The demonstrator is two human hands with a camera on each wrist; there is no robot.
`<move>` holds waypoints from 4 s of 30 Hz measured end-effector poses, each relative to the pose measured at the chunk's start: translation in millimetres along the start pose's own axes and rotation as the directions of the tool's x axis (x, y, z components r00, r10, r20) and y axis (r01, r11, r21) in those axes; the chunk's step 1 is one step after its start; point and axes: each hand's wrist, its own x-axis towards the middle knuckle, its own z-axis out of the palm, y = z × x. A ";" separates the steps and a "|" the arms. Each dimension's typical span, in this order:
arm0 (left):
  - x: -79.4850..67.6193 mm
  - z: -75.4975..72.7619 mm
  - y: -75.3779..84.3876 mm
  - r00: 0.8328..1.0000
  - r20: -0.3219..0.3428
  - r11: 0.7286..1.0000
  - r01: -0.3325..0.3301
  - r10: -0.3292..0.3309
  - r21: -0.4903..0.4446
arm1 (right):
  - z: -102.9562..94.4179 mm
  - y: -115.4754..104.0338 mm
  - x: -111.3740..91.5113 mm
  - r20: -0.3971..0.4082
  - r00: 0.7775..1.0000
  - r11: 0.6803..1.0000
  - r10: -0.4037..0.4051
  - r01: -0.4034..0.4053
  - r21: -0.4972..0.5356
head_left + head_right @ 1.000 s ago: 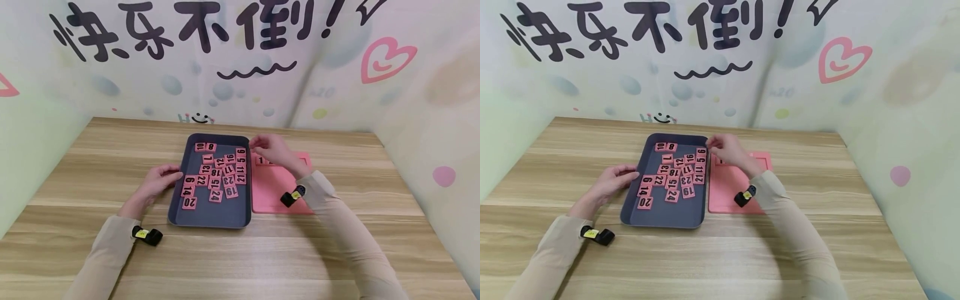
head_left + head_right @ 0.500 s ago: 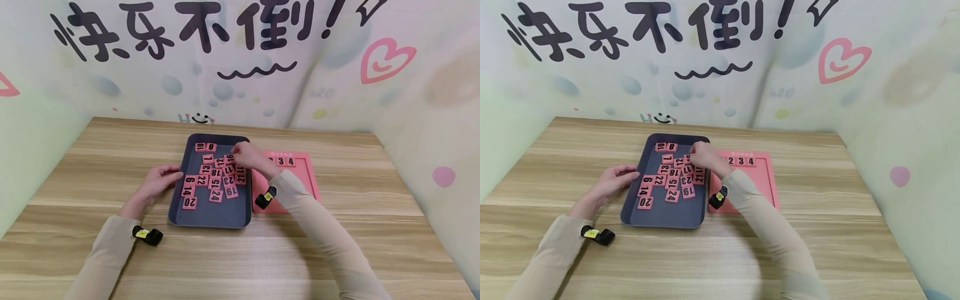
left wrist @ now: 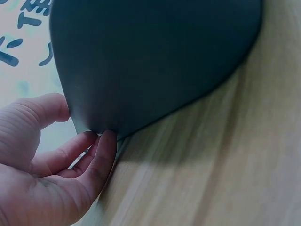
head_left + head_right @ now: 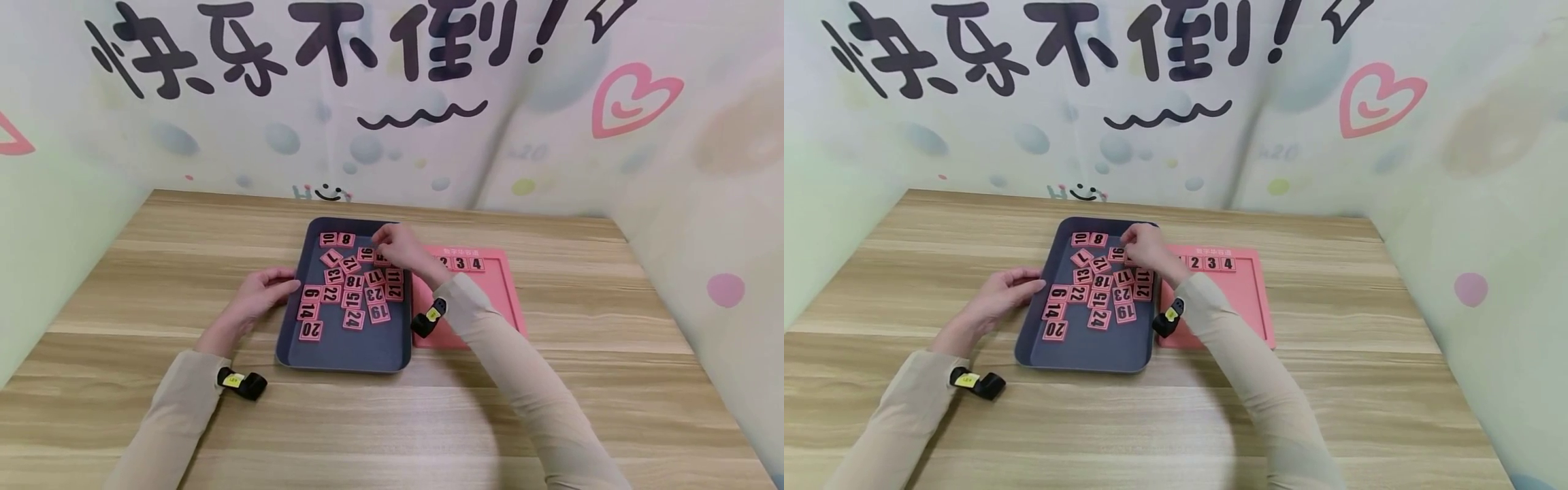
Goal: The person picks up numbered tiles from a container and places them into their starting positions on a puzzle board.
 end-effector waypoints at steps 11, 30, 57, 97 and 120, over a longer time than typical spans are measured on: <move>1.2 -0.9 -0.3 1.000 -0.004 1.000 -0.015 0.015 -0.004 | -0.8 3.3 7.5 0.035 0.999 0.968 0.031 -0.021 -0.248; 0.1 -0.2 -0.2 1.000 0.001 1.000 0.000 0.000 0.024 | 6.6 7.0 8.5 0.052 0.998 0.930 -0.041 0.057 -0.364; 0.7 1.2 0.4 1.000 0.009 1.000 -0.001 0.001 0.015 | -25.2 8.4 -11.8 0.032 0.948 0.933 -0.316 0.317 -0.170; 3.1 2.8 -2.2 1.000 -0.004 1.000 0.008 -0.008 0.000 | -98.1 147.4 -110.4 -0.249 0.968 0.979 0.043 -0.091 -0.185; 4.0 1.8 -1.7 1.000 0.007 1.000 -0.004 0.004 0.009 | -98.2 151.3 -104.7 -0.206 0.979 0.913 0.012 -0.095 -0.398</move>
